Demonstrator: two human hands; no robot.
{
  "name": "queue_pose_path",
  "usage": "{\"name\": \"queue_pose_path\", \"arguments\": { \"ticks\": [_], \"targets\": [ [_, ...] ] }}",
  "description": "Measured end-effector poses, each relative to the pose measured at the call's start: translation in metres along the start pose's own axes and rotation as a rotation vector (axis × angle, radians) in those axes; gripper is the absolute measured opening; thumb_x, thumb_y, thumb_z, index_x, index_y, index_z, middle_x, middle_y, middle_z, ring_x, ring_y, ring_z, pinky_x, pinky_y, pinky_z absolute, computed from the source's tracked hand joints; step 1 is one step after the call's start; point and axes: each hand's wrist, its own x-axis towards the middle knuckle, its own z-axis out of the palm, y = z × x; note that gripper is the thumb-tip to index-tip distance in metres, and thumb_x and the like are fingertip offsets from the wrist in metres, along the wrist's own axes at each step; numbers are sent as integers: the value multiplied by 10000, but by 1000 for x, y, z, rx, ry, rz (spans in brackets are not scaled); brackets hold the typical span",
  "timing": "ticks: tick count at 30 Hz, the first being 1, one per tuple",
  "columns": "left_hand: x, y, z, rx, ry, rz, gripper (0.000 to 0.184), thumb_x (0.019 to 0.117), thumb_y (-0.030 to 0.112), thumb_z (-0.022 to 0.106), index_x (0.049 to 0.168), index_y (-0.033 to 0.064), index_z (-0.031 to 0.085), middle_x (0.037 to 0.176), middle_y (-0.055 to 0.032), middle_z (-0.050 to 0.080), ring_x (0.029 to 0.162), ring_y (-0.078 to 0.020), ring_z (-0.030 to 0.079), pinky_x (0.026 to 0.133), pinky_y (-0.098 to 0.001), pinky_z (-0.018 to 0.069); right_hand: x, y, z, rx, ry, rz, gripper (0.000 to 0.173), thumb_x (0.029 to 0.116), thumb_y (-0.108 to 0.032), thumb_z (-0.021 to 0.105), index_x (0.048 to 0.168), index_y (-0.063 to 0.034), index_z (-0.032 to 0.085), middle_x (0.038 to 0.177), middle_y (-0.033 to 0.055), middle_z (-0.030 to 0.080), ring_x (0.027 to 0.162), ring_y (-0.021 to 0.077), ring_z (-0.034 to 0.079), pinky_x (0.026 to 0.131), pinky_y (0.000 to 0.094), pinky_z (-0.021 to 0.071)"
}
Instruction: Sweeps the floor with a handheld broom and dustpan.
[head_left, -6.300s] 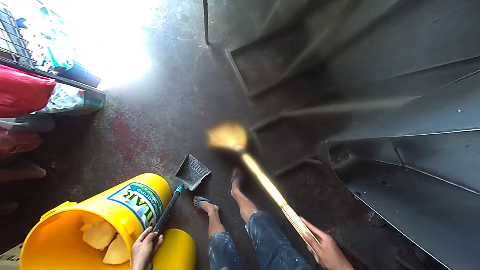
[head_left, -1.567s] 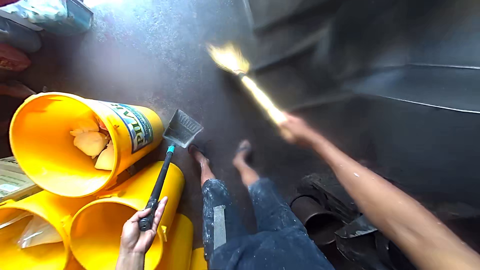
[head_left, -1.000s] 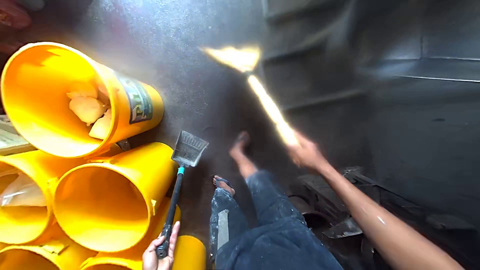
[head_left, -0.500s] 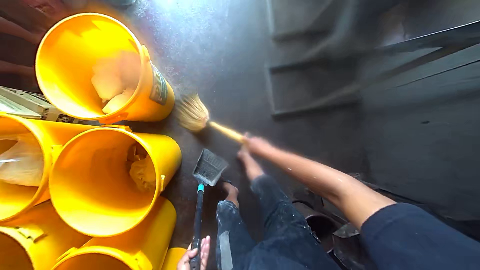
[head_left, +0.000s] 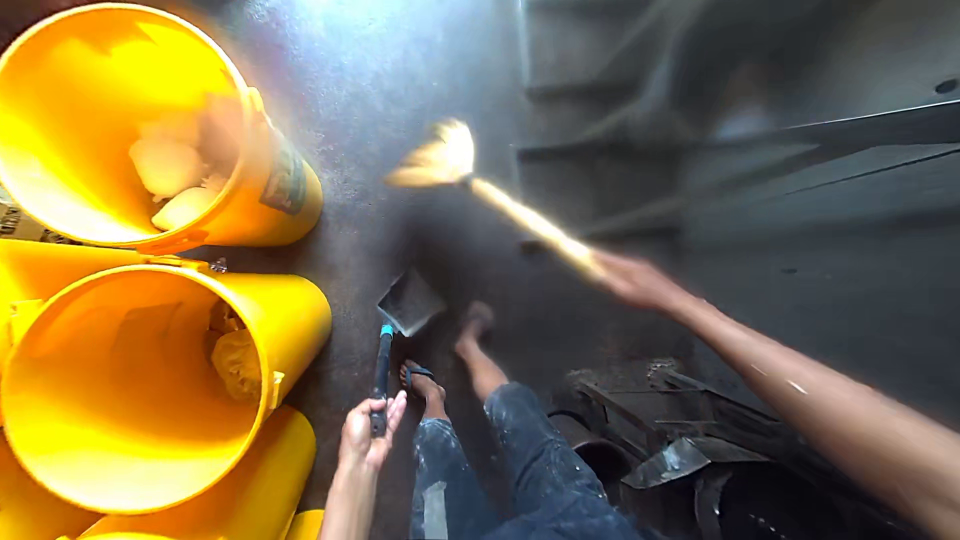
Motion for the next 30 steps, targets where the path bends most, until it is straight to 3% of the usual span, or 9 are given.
{"name": "queue_pose_path", "arguments": {
  "ticks": [4,7,11,15,17,23,26,28,30],
  "targets": [
    [8,11,70,6,43,68,242,934,-42,465,1174,-39,494,947,-218,596,707,-278,664,628,-371,631,154,-66,-7,10,8,-59,497,1058,-308,537,1531,-165,479,1319,252,634,1200,461,610,1002,683,449],
    [10,24,102,-16,54,102,312,917,-48,478,1229,-42,482,1073,-261,588,843,-341,680,677,-412,634,201,-105,-9,-87,-115,-14,494,1016,-248,558,1502,-172,515,1337,229,627,1217,438,607,969,666,474],
    [11,29,118,-1,75,92,329,927,-31,472,1256,-40,472,1122,-273,590,887,-354,686,707,-425,634,161,-25,40,-95,-143,-3,416,974,-228,608,1382,-143,616,1167,235,692,1073,440,667,869,671,520],
    [9,29,105,81,78,85,308,945,-21,451,1249,-58,484,1099,-277,615,861,-348,702,700,-423,638,44,83,73,-43,-400,269,601,1055,-293,514,1620,-290,309,1340,253,628,1219,478,605,1005,686,457],
    [9,31,98,119,71,76,297,953,-10,441,1242,-59,488,1096,-280,635,865,-347,717,705,-413,642,-8,131,76,53,-360,390,588,1059,-301,534,1611,-321,332,1367,232,622,1239,468,593,1038,668,435],
    [-15,40,113,217,70,100,277,959,1,428,1217,-62,504,1103,-283,664,879,-341,737,703,-392,645,-87,189,18,255,-92,232,513,1040,-188,558,1545,-149,471,1459,191,575,1298,396,588,1110,606,418],
    [-7,39,135,267,80,135,293,947,-17,446,1233,-58,495,1091,-272,641,864,-331,724,698,-389,642,-52,165,-4,353,-114,255,513,1078,-231,474,1580,-150,404,1304,237,642,1036,365,681,930,564,526],
    [3,41,151,299,71,169,312,938,-35,448,1248,-51,474,1096,-258,596,875,-329,693,717,-414,637,-18,136,-3,502,-185,398,533,1112,-312,399,1623,-200,298,1098,206,651,760,271,630,696,452,544],
    [9,48,167,327,61,188,330,920,-46,453,1249,-51,469,1102,-267,594,886,-340,689,721,-433,633,4,111,18,674,-211,530,545,1120,-360,374,1636,-240,245,1019,176,630,677,226,584,620,397,521]
  ]
}}
